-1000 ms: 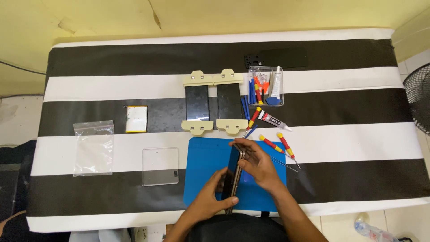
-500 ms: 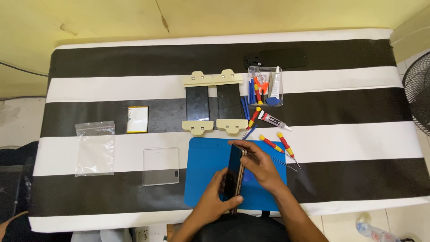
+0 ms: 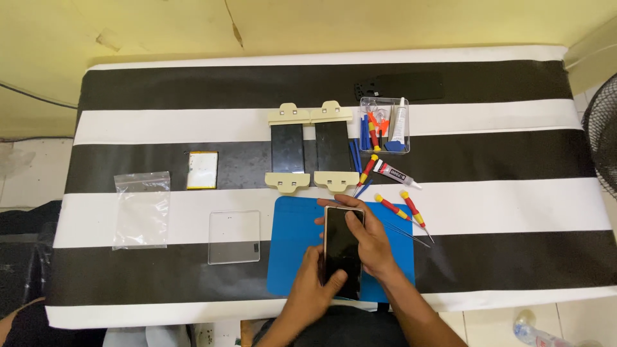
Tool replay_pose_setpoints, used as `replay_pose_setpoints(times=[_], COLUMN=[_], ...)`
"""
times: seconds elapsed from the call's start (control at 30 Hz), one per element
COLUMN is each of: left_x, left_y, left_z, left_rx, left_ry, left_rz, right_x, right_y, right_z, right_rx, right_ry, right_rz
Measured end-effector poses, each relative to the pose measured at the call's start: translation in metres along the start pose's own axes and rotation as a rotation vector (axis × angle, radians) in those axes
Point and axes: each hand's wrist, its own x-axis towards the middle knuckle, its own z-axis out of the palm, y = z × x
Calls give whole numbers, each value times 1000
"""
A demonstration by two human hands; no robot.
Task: Disassembling a mobile phone using prying tools and a phone holder on a repair bench.
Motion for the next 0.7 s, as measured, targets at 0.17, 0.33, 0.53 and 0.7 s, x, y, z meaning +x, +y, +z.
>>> replay_pose_setpoints(times=[0.17,0.33,0.53,0.7], left_x=[20,9,6,7], left_y=[-43,-4,0,-7], left_z=[13,8,9,13], left_rx=[-635,-734,-744,-764], left_ry=[-52,90,155,154], left_rz=[138,238,171,166], right_x=[-17,-26,-33,-37], right_y=[-20,-36,-48,-42], right_z=[18,35,51,52], right_rx=[-235,-606,-819,-867], right_ry=[-214,-182,-132,-105], right_rz=[-81,-24,9,-45])
